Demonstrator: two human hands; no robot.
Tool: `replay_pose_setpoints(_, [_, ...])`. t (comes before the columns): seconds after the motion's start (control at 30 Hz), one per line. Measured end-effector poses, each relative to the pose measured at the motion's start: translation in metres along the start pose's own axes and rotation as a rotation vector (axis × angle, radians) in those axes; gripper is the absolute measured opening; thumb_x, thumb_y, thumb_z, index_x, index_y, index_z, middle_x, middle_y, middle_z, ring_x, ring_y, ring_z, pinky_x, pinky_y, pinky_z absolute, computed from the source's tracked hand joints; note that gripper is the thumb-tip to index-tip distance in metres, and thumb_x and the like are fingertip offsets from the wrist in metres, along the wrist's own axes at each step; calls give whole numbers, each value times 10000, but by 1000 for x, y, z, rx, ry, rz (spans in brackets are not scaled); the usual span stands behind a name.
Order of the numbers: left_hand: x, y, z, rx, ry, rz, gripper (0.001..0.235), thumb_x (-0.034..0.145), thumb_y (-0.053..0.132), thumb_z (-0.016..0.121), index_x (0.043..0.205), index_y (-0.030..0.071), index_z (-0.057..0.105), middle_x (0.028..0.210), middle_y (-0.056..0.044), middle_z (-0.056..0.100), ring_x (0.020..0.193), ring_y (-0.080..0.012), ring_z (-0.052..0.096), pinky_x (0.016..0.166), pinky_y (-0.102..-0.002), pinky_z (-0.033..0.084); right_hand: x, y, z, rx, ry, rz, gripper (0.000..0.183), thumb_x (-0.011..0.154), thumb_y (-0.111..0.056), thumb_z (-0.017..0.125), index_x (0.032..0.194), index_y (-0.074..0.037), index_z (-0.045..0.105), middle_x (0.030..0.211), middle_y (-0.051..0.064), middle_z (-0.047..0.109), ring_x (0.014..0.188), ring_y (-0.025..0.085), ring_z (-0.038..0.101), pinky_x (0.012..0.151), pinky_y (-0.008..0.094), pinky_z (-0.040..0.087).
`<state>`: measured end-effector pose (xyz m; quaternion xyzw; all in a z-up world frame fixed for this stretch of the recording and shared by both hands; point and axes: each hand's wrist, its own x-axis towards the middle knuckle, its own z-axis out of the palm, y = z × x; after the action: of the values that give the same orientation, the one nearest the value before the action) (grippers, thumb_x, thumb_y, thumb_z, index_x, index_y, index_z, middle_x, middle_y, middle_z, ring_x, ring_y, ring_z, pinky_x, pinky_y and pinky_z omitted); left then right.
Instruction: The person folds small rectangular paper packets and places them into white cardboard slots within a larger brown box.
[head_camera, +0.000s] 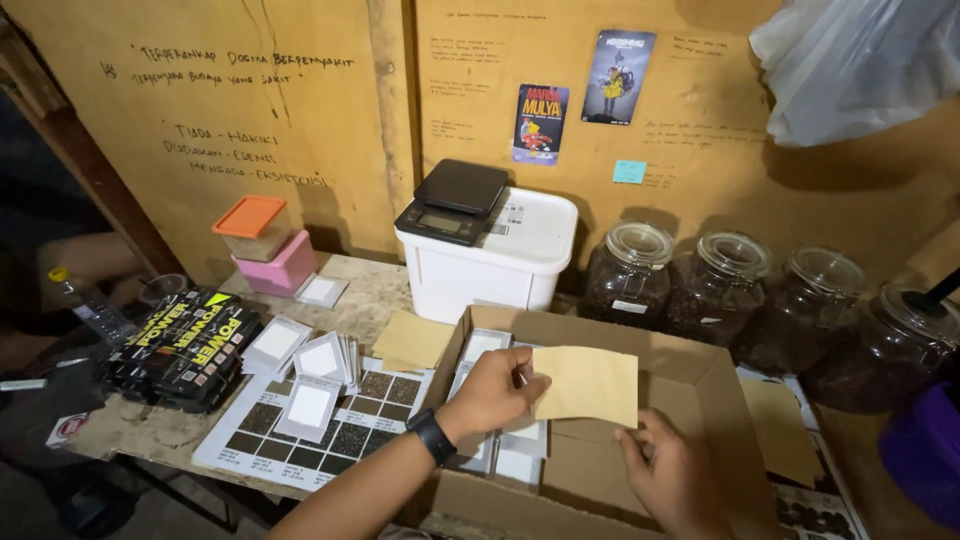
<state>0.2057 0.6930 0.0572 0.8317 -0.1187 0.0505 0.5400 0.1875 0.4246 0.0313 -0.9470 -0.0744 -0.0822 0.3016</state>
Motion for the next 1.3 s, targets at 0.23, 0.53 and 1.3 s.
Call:
replay_pose_setpoints(0.23, [-4, 7, -1, -46, 93, 12, 375, 980, 186, 696, 702, 138, 448, 557, -28, 600, 570, -143, 684, 570, -289, 478, 6, 16, 7, -115, -187, 18, 115, 863, -285, 684, 812, -192, 729, 682, -30, 767, 686, 149, 738, 667, 291, 518])
replay_pose_setpoints(0.53, [-4, 6, -1, -31, 171, 62, 428, 1012, 325, 647, 668, 143, 468, 548, 18, 460, 555, -117, 455, 592, -287, 381, 0, 11, 5, -169, -221, -153, 151, 845, -338, 718, 735, -238, 687, 601, -78, 735, 570, 104, 684, 578, 294, 494])
replay_pose_setpoints(1.3, [-11, 15, 0, -104, 197, 135, 462, 990, 229, 692, 648, 167, 388, 574, 54, 402, 577, -99, 396, 603, -271, 373, -7, -10, -9, -181, -398, -72, 203, 914, -344, 674, 750, -226, 691, 551, -66, 653, 526, 94, 599, 574, 265, 454])
